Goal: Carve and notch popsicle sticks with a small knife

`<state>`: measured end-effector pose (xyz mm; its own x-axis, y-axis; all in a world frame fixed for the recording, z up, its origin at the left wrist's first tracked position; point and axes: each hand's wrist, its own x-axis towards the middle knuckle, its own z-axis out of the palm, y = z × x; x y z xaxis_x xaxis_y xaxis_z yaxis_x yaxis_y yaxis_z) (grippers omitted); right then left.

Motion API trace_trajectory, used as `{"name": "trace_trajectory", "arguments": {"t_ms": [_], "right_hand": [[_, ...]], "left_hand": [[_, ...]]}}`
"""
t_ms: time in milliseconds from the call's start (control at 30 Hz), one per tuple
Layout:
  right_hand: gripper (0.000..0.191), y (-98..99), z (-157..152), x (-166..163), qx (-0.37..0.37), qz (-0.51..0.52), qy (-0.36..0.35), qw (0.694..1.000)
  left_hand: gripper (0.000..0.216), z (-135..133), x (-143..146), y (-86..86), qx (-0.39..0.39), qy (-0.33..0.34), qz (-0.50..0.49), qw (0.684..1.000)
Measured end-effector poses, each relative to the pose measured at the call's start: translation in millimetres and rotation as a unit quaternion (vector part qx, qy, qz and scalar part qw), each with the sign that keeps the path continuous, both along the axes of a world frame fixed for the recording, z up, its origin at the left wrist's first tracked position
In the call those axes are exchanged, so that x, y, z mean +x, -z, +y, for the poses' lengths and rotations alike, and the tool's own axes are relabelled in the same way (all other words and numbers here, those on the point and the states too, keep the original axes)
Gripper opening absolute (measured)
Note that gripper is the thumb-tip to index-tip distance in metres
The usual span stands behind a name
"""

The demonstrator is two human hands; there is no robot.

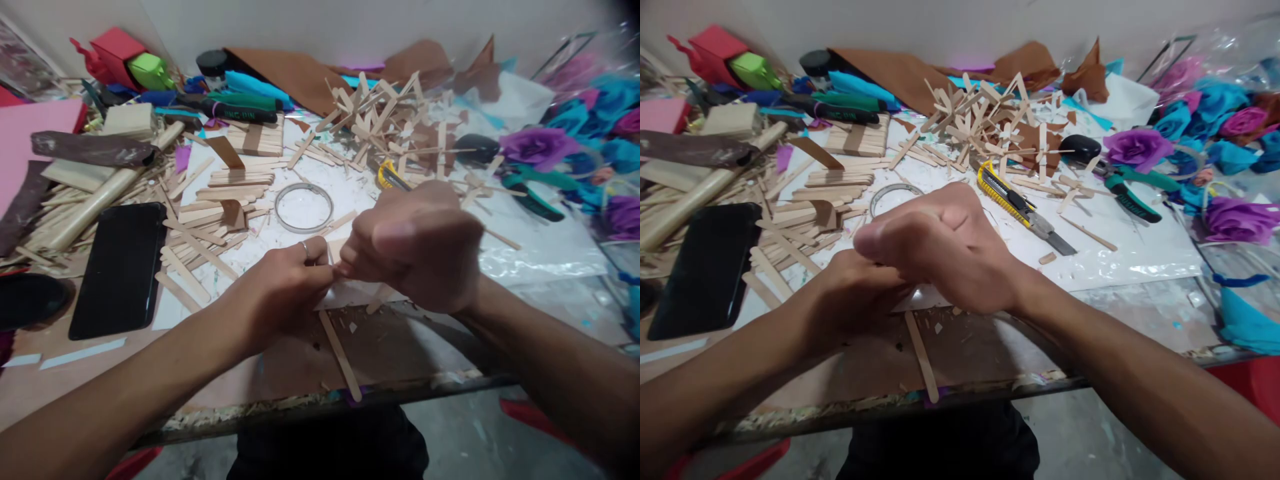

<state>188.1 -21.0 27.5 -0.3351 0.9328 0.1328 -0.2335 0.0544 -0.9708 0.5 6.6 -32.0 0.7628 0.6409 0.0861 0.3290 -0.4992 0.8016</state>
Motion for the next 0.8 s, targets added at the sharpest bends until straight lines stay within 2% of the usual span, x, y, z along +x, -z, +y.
{"name": "trace_trajectory", "arguments": {"t_ms": [133,233,300,367,400,467,533,633,700,800], "right_hand": [[0.051,3.1,4.2,-4.2,-0.004,0.053,0.010,0.999],[0.056,-6.3,7.8,2.7,-0.001,0.130,0.011,0.991],[0.059,-15.0,9.2,12.1,0.034,0.125,0.063,0.990],[0.060,-20.5,10.1,22.8,0.099,0.061,0.126,0.985],[0.058,-21.2,10.7,27.8,0.138,0.013,0.164,0.977],[0.047,-18.3,12.8,35.9,0.195,-0.100,0.186,0.958],[0.028,-12.5,16.5,40.8,0.233,-0.196,0.150,0.941],[0.007,-5.1,22.6,43.7,0.289,-0.351,0.058,0.889],[0.010,-3.2,24.8,43.8,0.296,-0.390,0.020,0.872],[0.018,-4.0,24.2,42.3,0.253,-0.393,-0.009,0.884]], "left_hand": [[0.011,5.1,-3.7,-2.7,0.061,0.054,0.019,0.997],[0.018,7.3,-4.5,-3.9,0.151,0.085,0.012,0.985],[0.021,7.8,-4.3,-4.5,0.200,0.080,-0.002,0.976],[0.022,7.7,-4.3,-7.0,0.207,0.076,-0.025,0.975],[0.022,7.6,-4.5,-9.4,0.197,0.071,-0.039,0.977],[0.021,8.0,-5.2,-16.0,0.154,0.042,-0.064,0.985],[0.017,9.0,-5.9,-23.8,0.090,-0.018,-0.086,0.992],[0.014,11.6,-6.2,-32.5,-0.027,-0.108,-0.127,0.986],[0.015,12.9,-6.0,-35.0,-0.105,-0.147,-0.160,0.970],[0.018,12.4,-4.8,-34.6,-0.206,-0.167,-0.205,0.942]]}}
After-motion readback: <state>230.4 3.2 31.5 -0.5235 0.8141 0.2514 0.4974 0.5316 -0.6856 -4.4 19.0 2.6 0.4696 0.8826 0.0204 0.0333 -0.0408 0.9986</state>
